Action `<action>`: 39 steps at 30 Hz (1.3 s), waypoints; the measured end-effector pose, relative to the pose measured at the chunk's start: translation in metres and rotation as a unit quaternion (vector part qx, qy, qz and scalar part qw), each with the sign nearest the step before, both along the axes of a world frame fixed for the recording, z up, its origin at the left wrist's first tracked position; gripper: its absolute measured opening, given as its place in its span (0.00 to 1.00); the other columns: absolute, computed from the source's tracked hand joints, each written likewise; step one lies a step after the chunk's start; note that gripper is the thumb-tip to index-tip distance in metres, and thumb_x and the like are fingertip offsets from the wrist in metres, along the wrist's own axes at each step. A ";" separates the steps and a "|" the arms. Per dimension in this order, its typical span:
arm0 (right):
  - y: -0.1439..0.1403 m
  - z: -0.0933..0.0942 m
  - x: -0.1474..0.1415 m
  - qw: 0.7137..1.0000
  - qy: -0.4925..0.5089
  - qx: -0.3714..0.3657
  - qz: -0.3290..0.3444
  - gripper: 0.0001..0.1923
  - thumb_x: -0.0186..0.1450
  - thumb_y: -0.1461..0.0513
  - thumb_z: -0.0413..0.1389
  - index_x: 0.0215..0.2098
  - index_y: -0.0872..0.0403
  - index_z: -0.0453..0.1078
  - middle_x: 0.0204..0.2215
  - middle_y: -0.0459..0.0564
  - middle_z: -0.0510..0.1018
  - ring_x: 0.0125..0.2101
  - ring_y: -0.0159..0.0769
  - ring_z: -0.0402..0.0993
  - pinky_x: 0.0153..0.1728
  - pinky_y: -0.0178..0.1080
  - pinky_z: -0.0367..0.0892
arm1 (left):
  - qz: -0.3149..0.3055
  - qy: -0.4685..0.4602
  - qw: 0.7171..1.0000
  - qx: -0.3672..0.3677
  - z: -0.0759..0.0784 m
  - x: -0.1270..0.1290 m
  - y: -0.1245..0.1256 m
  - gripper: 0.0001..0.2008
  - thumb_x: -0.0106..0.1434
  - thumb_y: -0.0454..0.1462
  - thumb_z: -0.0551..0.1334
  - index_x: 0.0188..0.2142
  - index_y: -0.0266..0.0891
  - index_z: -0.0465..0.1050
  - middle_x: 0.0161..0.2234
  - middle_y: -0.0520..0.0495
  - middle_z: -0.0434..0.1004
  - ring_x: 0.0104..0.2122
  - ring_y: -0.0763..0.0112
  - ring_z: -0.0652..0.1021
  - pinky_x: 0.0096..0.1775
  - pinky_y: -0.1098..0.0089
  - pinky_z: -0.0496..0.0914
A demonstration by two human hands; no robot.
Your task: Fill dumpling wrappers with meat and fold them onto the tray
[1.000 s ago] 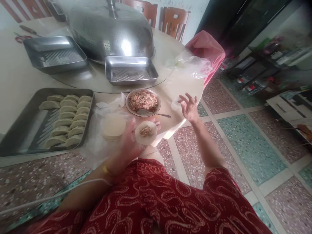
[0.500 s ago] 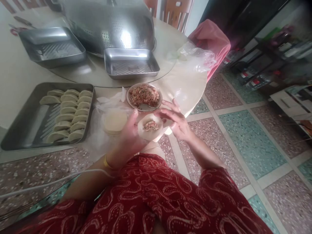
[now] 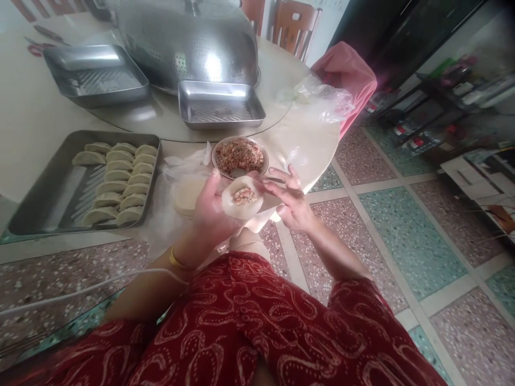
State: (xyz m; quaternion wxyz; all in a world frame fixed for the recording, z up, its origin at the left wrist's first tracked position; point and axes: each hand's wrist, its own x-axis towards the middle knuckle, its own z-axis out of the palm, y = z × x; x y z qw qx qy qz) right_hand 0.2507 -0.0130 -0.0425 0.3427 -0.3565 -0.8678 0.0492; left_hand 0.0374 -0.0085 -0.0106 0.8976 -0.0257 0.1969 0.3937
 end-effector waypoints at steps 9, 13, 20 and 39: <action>0.002 -0.001 0.023 0.991 0.006 0.078 -0.106 0.25 0.73 0.48 0.34 0.59 0.38 0.65 0.47 0.42 0.80 0.61 0.39 0.67 0.69 0.60 0.48 | 0.042 0.011 0.998 0.037 -0.005 -0.002 0.007 0.38 0.69 0.57 0.45 0.66 0.31 0.56 0.57 0.37 0.73 0.61 0.55 0.69 0.61 0.55 0.64; 0.045 -0.004 0.071 0.949 -0.060 0.000 -0.310 0.29 0.74 0.53 0.31 0.59 0.52 0.66 0.50 0.53 0.79 0.64 0.47 0.61 0.65 0.62 0.50 | 0.029 0.024 0.999 0.031 -0.009 0.001 0.009 0.38 0.68 0.57 0.45 0.66 0.32 0.56 0.59 0.37 0.71 0.64 0.54 0.66 0.63 0.53 0.60; 0.086 -0.034 0.097 0.928 -0.168 -0.082 -0.323 0.27 0.74 0.54 0.33 0.54 0.52 0.70 0.54 0.54 0.76 0.64 0.45 0.60 0.68 0.61 0.39 | 0.015 0.012 1.000 0.023 -0.014 0.007 0.010 0.33 0.69 0.57 0.46 0.65 0.43 0.60 0.61 0.40 0.69 0.62 0.54 0.68 0.59 0.54 0.65; 0.025 0.018 -0.035 0.995 -0.023 -0.092 0.038 0.29 0.73 0.45 0.33 0.67 0.42 0.55 0.44 0.42 0.84 0.68 0.37 0.56 0.73 0.57 0.37 | -0.006 -0.007 1.000 -0.024 -0.004 0.013 0.002 0.35 0.71 0.55 0.42 0.61 0.31 0.64 0.44 0.38 0.80 0.55 0.51 0.75 0.58 0.55 0.67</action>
